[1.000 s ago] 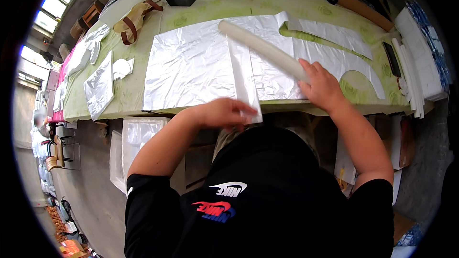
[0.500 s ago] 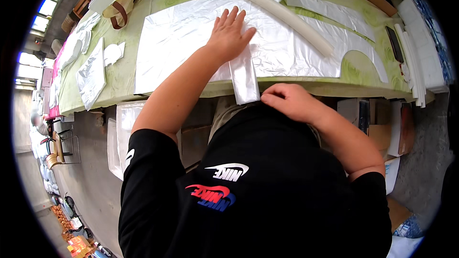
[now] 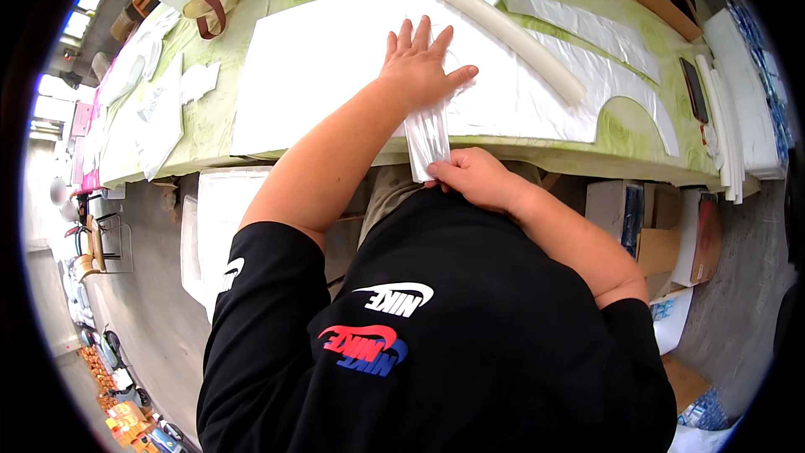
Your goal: The person repeatedly tears off small pieces of clear plastic wrap from a roll and folds them into small packets on a workbench. The person handles the plastic wrap roll and the torn pieces by hand throughout the clip.
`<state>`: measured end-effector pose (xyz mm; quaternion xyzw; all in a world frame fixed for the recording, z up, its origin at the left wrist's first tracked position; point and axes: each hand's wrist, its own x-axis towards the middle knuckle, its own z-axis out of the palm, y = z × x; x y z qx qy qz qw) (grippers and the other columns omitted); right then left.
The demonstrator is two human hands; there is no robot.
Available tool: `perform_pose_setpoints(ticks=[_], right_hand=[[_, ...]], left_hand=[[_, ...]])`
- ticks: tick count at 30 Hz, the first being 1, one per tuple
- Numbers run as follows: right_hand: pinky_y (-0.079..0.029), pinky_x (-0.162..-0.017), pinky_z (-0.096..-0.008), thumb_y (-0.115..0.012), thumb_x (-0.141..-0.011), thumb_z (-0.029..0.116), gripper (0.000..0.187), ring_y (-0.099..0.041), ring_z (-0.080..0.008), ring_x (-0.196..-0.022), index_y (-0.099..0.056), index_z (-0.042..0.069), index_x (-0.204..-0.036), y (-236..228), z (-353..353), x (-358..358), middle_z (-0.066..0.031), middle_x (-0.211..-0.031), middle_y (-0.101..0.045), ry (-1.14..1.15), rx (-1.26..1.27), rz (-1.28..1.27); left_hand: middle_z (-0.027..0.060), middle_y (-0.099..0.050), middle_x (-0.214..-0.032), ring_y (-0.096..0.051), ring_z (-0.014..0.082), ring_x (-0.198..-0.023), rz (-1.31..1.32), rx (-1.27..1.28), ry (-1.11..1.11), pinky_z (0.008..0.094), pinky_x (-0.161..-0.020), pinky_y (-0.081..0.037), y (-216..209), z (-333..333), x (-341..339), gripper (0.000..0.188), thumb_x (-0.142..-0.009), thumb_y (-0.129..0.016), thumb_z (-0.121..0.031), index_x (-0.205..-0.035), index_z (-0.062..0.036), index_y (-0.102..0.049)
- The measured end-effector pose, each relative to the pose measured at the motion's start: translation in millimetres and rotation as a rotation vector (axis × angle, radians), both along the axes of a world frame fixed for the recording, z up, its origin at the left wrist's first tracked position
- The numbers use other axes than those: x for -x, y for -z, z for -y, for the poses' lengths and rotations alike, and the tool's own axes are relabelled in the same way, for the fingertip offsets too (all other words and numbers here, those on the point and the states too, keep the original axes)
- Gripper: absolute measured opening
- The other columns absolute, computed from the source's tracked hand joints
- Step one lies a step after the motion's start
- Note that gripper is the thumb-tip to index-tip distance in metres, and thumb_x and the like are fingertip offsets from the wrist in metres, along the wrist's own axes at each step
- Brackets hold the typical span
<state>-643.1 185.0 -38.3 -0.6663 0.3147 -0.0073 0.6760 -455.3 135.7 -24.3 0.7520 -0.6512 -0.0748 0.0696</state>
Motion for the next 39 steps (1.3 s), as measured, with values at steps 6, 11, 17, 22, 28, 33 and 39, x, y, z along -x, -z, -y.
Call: perform_pose_setpoints(ticks=[6,11,17,22,28,33,39], right_hand=[[-0.044,-0.067,-0.0231,-0.062,-0.1,0.035,0.035,-0.053,-0.0078,-0.071,-0.074,0.003,-0.094,12.0,-2.0,10.3,0.0001,-0.08,-0.065,0.075,-0.225,0.099],[-0.045,-0.07,-0.0214,-0.058,-0.104,0.032,0.033,-0.053,-0.0062,-0.074,-0.073,0.002,-0.101,-18.8,-10.0,8.5,0.0006,-0.083,-0.065,0.139,-0.377,0.218],[-0.048,-0.075,-0.0233,-0.054,-0.106,0.031,0.035,-0.057,-0.0087,-0.079,-0.071,0.001,-0.1,-29.5,-8.4,21.3,-0.0013,-0.085,-0.064,0.073,-0.252,0.308],[-0.051,-0.084,-0.0327,-0.068,-0.094,0.012,0.023,-0.062,-0.0211,-0.091,-0.064,0.004,-0.115,-26.2,12.1,31.4,-0.0079,-0.106,-0.065,0.262,0.583,0.41],[-0.052,-0.089,-0.0411,-0.071,-0.083,0.01,0.024,-0.063,-0.0318,-0.104,-0.067,0.007,-0.106,-19.0,61.8,-9.8,-0.0133,-0.105,-0.066,0.026,1.112,0.382],[-0.053,-0.071,-0.0364,-0.065,-0.093,0.021,0.024,-0.068,-0.0242,-0.074,-0.069,-0.001,-0.103,-27.3,77.5,-41.0,-0.0147,-0.085,-0.072,0.281,0.498,0.115],[-0.052,-0.06,-0.0368,-0.064,-0.092,0.026,0.028,-0.064,-0.0219,-0.06,-0.069,-0.002,-0.097,-42.8,97.4,-62.0,-0.0138,-0.074,-0.069,0.252,0.361,-0.183]], left_hand=[[0.0163,-0.031,-0.163,-0.025,0.0379,-0.152,-0.582,0.553,0.109,0.0461,-0.124,-0.018,10.2,-14.2,-67.1,0.069,-0.089,-0.057,-0.012,-0.155,-0.0123,-0.037],[0.0129,-0.033,-0.162,-0.026,0.0339,-0.152,-0.29,0.169,0.468,0.0539,-0.124,-0.016,-18.8,-93.7,-44.1,0.081,-0.08,-0.067,-0.02,-0.154,-0.0098,-0.037],[0.006,-0.038,-0.16,-0.031,0.027,-0.15,-0.119,0.075,0.378,0.0549,-0.124,-0.018,-14.3,-100.1,-23.7,0.069,-0.086,-0.066,-0.022,-0.15,-0.0118,-0.046],[0.0101,-0.038,-0.161,-0.03,0.0309,-0.151,-0.159,0.076,0.374,0.0564,-0.123,-0.016,-5.8,-98.0,-26.6,0.071,-0.085,-0.069,-0.023,-0.151,-0.012,-0.045],[0.0128,-0.046,-0.153,-0.038,0.0324,-0.146,-0.311,0.076,0.349,0.0533,-0.12,-0.025,-11.7,-92.6,-33.3,0.067,-0.089,-0.067,-0.02,-0.151,-0.0095,-0.043],[0.0159,-0.069,-0.112,-0.068,0.029,-0.103,-0.721,0.268,0.061,0.0365,-0.094,-0.052,-18.2,-89.0,-31.7,0.084,-0.089,-0.071,-0.015,-0.157,-0.0036,-0.023],[0.0101,-0.072,-0.094,-0.068,0.0283,-0.087,-0.524,0.234,-0.023,0.0412,-0.082,-0.052,-10.9,-76.8,-34.5,0.078,-0.087,-0.069,-0.013,-0.155,-0.0052,-0.032]])
